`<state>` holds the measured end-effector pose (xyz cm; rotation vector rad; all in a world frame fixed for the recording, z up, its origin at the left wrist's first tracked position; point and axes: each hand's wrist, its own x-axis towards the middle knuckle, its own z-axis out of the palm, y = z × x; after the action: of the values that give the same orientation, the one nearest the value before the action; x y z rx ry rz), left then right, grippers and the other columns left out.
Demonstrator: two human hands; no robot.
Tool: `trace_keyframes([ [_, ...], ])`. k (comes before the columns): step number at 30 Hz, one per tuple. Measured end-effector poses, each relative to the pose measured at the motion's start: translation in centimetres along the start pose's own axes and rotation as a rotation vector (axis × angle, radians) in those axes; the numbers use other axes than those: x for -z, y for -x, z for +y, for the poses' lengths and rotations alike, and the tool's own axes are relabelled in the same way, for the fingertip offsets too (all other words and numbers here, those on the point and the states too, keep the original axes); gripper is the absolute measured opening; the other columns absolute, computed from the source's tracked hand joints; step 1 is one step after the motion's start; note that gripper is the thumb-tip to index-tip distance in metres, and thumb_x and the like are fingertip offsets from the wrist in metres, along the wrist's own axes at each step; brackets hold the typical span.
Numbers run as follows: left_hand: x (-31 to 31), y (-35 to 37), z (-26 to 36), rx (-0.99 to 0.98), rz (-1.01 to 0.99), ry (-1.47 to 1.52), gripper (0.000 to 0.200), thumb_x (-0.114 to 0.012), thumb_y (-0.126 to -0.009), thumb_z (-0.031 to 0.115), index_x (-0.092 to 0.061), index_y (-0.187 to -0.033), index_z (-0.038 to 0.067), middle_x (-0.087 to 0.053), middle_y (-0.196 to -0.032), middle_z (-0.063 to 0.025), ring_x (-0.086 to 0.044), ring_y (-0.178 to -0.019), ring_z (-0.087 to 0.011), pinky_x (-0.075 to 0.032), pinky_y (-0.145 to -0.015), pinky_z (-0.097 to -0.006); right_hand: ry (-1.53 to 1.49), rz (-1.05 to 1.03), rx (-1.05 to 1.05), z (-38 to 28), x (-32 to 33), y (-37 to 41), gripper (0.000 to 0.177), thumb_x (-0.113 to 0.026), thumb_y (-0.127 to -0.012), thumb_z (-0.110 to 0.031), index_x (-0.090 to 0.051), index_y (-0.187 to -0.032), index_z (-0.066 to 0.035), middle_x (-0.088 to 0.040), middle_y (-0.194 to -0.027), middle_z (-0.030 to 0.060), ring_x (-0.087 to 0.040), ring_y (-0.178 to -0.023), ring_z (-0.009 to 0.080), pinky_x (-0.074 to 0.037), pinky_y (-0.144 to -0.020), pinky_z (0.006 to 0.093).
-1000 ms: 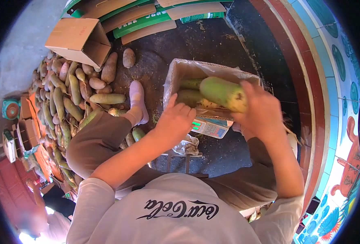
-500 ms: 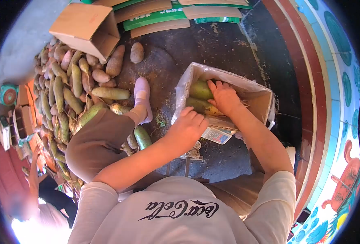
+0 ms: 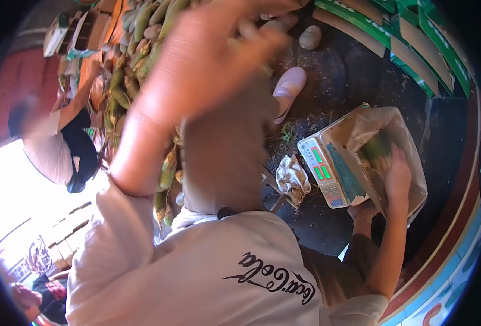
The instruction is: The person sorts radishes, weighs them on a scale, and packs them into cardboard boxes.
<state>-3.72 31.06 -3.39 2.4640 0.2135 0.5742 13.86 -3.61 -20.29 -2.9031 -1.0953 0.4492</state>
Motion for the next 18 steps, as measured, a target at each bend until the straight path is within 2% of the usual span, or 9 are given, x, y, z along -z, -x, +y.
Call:
trace_keyframes([
  [1,1.8,1.1,-3.2,0.186,0.051,0.050,0.028,-0.063,-0.079,0.016,-0.060,-0.104,0.003,-0.065,-0.096,-0.0145,-0.063,-0.087,-0.0228,-0.048,-0.076,-0.0307,-0.017,-0.012,-0.045,-0.9,1.6,0.9,0.045,-0.059,-0.081,-0.019,-0.047,-0.122,-0.005,-0.054,-0.113,0.0202,-0.055,-0.100,0.0349,-0.044,-0.083,0.0420],
  [4,4.7,7.0,-12.2,0.301,0.027,-0.267,0.028,-0.062,-0.081,0.018,-0.060,-0.104,0.001,-0.065,-0.095,-0.0140,-0.063,-0.089,-0.0252,-0.048,-0.080,-0.0320,-0.039,0.182,-0.065,-1.2,2.6,3.5,0.029,-0.057,-0.084,-0.017,-0.055,-0.108,-0.001,-0.058,-0.101,0.0185,-0.058,-0.091,0.0348,-0.046,-0.077,0.0397],
  [5,4.4,10.1,-15.6,0.406,0.008,-0.334,0.028,-0.063,-0.080,0.019,-0.061,-0.103,0.002,-0.065,-0.095,-0.0144,-0.063,-0.088,-0.0265,-0.048,-0.079,-0.0340,-0.067,0.269,-0.074,-0.9,2.6,4.3,0.024,-0.057,-0.085,-0.016,-0.057,-0.103,0.001,-0.060,-0.096,0.0185,-0.059,-0.088,0.0349,-0.046,-0.075,0.0391],
  [6,4.2,12.9,-17.3,0.653,-0.101,-0.358,0.029,-0.064,-0.079,0.021,-0.061,-0.101,0.003,-0.064,-0.094,-0.0153,-0.063,-0.088,-0.0284,-0.048,-0.077,-0.0356,-0.088,0.331,-0.072,-1.2,2.8,5.0,0.023,-0.056,-0.086,-0.015,-0.058,-0.102,0.002,-0.061,-0.095,0.0189,-0.059,-0.086,0.0345,-0.046,-0.075,0.0379],
  [8,2.8,19.0,-20.6,0.771,-0.207,-0.424,0.029,-0.064,-0.078,0.023,-0.062,-0.100,0.005,-0.064,-0.092,-0.0165,-0.062,-0.087,-0.0300,-0.049,-0.076,-0.0367,-0.138,0.459,-0.075,-2.3,3.5,6.5,0.021,-0.055,-0.088,-0.014,-0.059,-0.100,0.003,-0.062,-0.094,0.0197,-0.061,-0.084,0.0336,-0.047,-0.073,0.0356],
  [10,1.0,25.5,-24.6,0.960,-0.206,-0.362,0.031,-0.063,-0.077,0.028,-0.062,-0.099,0.006,-0.064,-0.090,-0.0173,-0.062,-0.087,-0.0326,-0.048,-0.077,-0.0377,-0.156,0.536,-0.038,-3.4,2.7,7.6,0.018,-0.055,-0.088,-0.011,-0.059,-0.097,0.003,-0.061,-0.090,0.0179,-0.060,-0.080,0.0326,-0.047,-0.070,0.0363],
  [12,-1.0,31.1,-27.8,1.306,-0.123,-0.362,0.036,-0.062,-0.076,0.034,-0.063,-0.097,0.005,-0.064,-0.092,-0.0182,-0.061,-0.089,-0.0335,-0.048,-0.079,-0.0390,-0.177,0.582,-0.019,-4.8,2.0,8.5,0.016,-0.054,-0.088,-0.011,-0.060,-0.094,0.003,-0.061,-0.085,0.0167,-0.060,-0.077,0.0313,-0.047,-0.068,0.0356],
  [15,-3.6,36.2,-29.5,1.405,-0.259,-0.510,0.039,-0.061,-0.074,0.039,-0.063,-0.097,0.007,-0.064,-0.094,-0.0178,-0.060,-0.093,-0.0334,-0.047,-0.081,-0.0398,-0.238,0.605,-0.105,-6.5,1.8,9.1,0.017,-0.054,-0.088,-0.011,-0.059,-0.094,0.003,-0.060,-0.084,0.0163,-0.060,-0.076,0.0303,-0.047,-0.067,0.0349],
  [18,-5.5,36.1,-26.0,1.422,-0.378,-0.392,0.038,-0.059,-0.075,0.041,-0.064,-0.097,0.011,-0.063,-0.097,-0.0170,-0.059,-0.096,-0.0323,-0.046,-0.084,-0.0402,-0.237,0.593,-0.137,-7.8,1.2,9.3,0.017,-0.054,-0.088,-0.012,-0.059,-0.094,0.003,-0.060,-0.084,0.0158,-0.060,-0.076,0.0296,-0.047,-0.067,0.0347],
])
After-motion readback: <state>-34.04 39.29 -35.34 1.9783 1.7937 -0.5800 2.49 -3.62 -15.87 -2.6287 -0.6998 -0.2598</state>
